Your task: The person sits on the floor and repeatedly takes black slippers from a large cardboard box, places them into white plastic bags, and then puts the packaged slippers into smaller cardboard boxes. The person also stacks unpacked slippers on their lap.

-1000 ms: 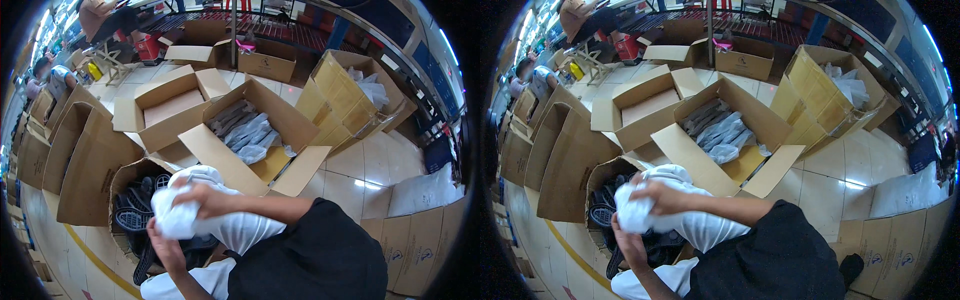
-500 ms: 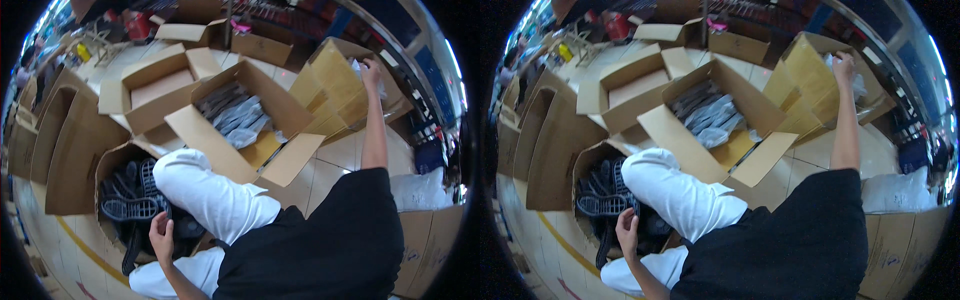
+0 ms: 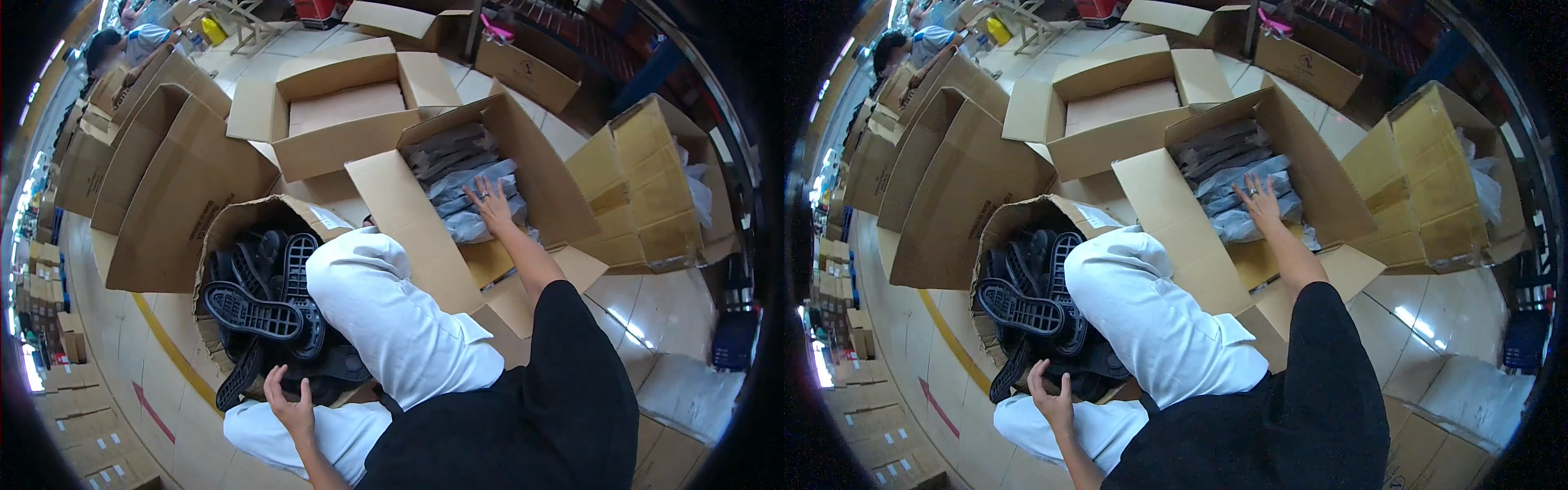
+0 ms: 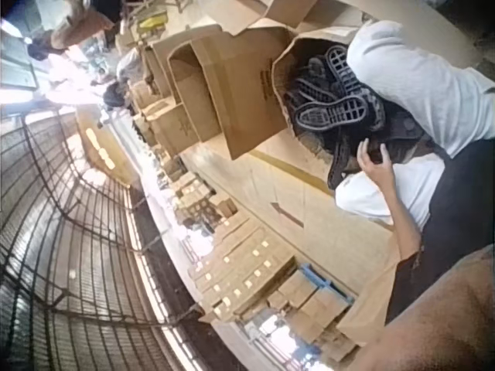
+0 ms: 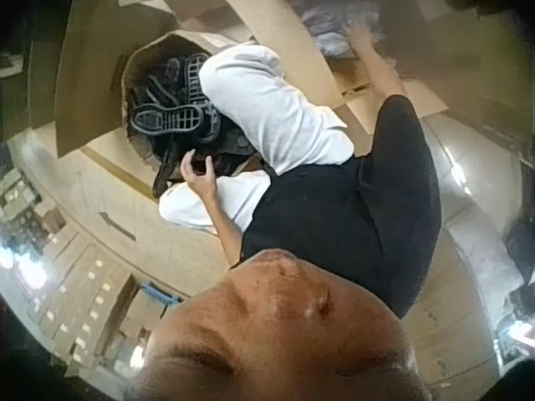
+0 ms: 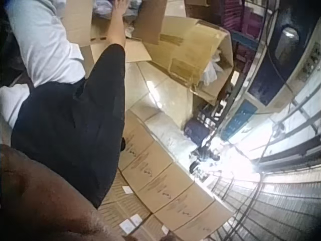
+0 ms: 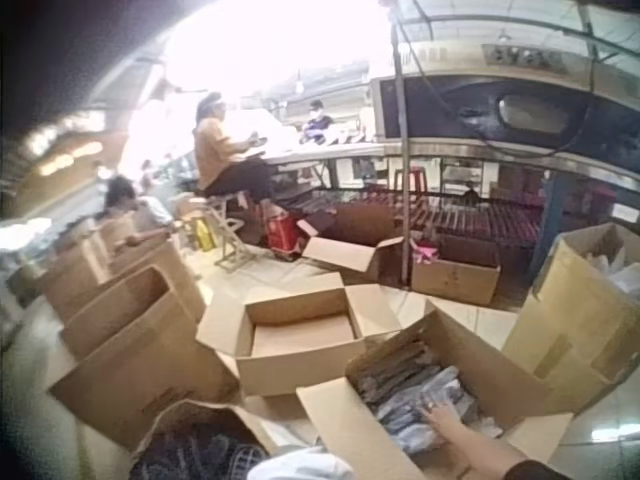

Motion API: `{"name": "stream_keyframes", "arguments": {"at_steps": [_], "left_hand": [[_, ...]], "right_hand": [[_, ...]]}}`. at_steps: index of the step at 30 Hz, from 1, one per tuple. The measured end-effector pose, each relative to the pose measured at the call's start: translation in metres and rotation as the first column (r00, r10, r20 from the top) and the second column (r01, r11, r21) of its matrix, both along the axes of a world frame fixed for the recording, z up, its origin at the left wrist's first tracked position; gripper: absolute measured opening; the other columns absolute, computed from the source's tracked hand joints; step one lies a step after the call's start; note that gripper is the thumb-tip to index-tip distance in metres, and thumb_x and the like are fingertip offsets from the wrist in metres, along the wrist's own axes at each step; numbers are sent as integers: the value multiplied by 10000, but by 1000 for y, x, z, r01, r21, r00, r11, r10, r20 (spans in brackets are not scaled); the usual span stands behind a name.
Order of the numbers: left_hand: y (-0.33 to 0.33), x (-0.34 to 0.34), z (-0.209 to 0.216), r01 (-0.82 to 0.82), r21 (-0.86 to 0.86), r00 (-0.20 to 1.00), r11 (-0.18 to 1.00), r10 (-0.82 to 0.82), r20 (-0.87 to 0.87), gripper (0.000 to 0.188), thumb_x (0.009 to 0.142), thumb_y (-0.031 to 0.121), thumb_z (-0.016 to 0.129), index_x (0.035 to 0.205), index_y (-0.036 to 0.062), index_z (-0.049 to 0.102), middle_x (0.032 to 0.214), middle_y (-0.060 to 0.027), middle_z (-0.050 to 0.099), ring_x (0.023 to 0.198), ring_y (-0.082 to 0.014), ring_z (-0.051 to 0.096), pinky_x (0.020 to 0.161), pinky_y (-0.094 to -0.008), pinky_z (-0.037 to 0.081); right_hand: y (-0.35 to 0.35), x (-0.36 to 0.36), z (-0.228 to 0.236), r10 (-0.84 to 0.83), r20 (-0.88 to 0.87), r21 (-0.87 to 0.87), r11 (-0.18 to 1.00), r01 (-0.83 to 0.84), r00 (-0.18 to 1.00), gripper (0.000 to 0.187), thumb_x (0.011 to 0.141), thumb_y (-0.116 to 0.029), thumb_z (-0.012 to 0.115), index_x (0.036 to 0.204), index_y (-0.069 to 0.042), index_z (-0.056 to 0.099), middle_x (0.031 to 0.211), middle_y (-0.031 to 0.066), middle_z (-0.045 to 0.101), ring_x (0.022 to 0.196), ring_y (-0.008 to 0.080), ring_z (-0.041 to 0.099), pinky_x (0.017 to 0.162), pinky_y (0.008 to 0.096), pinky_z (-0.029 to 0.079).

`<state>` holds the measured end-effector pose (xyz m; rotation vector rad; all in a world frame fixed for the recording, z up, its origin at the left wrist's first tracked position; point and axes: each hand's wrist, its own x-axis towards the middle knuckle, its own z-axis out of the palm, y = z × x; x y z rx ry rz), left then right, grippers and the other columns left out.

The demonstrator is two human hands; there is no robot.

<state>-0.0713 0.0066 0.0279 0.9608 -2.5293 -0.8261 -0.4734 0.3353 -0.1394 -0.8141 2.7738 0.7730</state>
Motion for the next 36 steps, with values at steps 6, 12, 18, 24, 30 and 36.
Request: {"name": "stream_keyframes", "arguments": {"at_steps": [6,12,18,24,30,36], "left_hand": [[-52,58,-10,-69,-281,904,957,179,389,808,542,170,771,1253,69,399,1266,-213,394,1192,-385,334,1022,-449,247],[-132,32,3,46,-331,587,942,243,772,991,485,241,819,1332,131,316,1278,-169,382,1221,-313,337,1005,-445,271],[-147,29,-2,16,-290,627,957,216,748,558,590,119,640,1130,150,503,1005,-120,576,1006,-298,529,840,-428,395],[-148,18,82,-79,-711,933,699,303,194,494,600,155,664,1074,107,533,924,-109,560,890,-308,512,797,-403,381],[-158,-96,128,26,-704,999,709,-3,34,621,570,193,754,1138,136,509,984,-109,581,958,-300,536,829,-386,420],[-161,-151,20,265,-368,737,891,59,673,851,580,520,723,1294,173,418,1380,-224,271,1305,-357,206,1057,-506,151]], "right_hand": [[-6,-41,-30,43,57,-104,994,-37,997,601,838,-60,418,1375,-272,251,1346,162,356,1221,335,363,1025,449,275],[0,-28,-21,15,243,-306,950,62,970,1322,356,-161,847,1395,-99,32,1336,199,345,1204,345,372,988,465,311],[-15,-31,0,4,250,-142,989,32,968,1343,355,-282,853,1381,-29,23,1284,203,376,1181,340,372,982,452,313],[4,-22,-12,-17,229,-163,985,55,973,1349,349,-311,850,1369,10,27,1263,218,382,1169,350,376,983,428,319],[18,-15,-20,-74,221,-219,968,123,973,1351,347,-324,847,1361,32,28,1254,226,382,1165,357,376,983,411,324],[22,6,-25,-122,268,-293,935,202,956,1349,329,-345,841,1348,44,46,1286,230,322,1156,371,369,1000,392,317]]}}
